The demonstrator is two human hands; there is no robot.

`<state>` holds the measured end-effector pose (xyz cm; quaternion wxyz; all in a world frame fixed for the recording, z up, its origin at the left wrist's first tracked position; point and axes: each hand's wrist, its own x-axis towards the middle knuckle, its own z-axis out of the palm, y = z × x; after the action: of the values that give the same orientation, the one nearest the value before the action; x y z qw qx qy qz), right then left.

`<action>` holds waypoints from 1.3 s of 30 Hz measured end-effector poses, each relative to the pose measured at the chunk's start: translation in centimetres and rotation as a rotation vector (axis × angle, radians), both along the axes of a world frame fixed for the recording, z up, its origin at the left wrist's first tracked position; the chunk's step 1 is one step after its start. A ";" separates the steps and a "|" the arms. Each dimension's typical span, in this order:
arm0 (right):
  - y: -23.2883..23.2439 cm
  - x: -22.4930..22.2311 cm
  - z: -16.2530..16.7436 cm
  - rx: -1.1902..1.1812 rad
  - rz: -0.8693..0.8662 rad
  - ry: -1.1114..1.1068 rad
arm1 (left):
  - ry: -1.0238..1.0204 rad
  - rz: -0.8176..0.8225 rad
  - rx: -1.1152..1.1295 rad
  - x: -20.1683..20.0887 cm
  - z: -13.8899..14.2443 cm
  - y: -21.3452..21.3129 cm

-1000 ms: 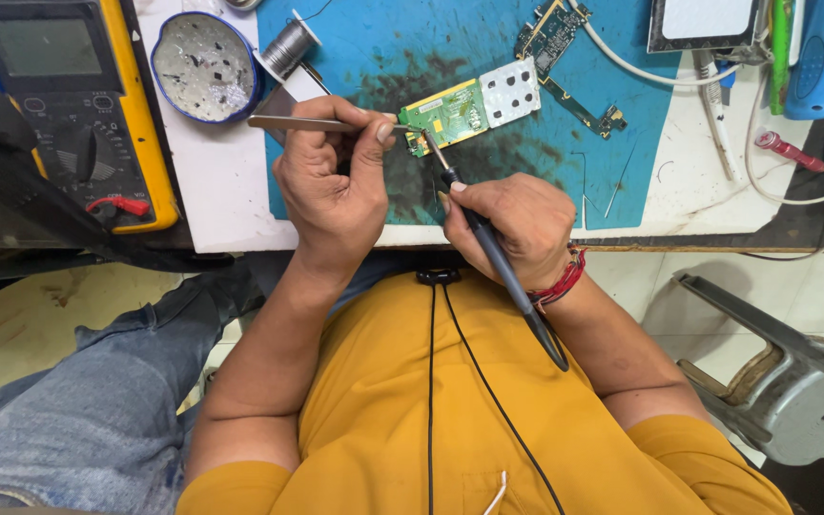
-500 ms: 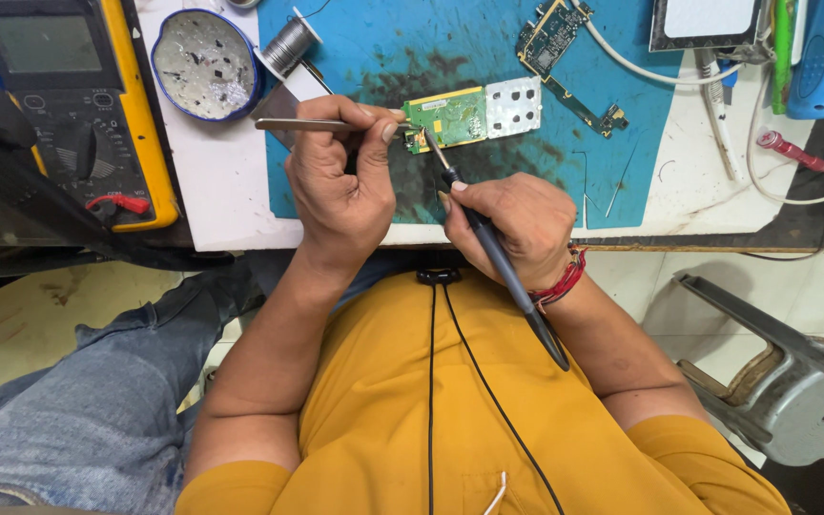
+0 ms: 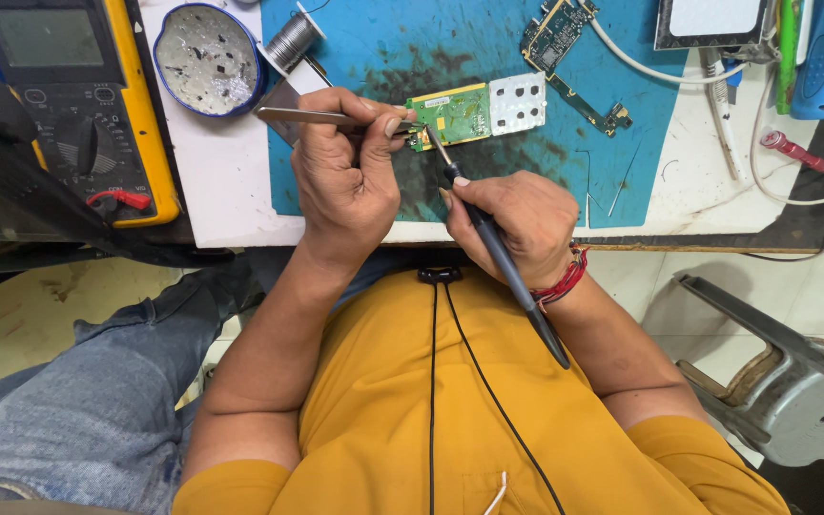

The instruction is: The person solders a green circuit board on a repair bench, holding the board with tweezers while applying a soldering iron to its contacts. They then use a hot air gun to heat the board and reposition components, finishing by handling the board with tweezers on the mat.

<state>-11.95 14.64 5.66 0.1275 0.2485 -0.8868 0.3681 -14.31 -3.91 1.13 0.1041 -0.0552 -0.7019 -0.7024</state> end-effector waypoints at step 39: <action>0.1 0.0 -0.1 0.005 0.024 0.024 | 0.006 0.014 0.031 0.0 0.0 -0.1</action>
<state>-11.97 14.74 5.55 0.1334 0.2638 -0.8830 0.3645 -14.30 -3.99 1.10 0.1121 -0.0508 -0.6911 -0.7122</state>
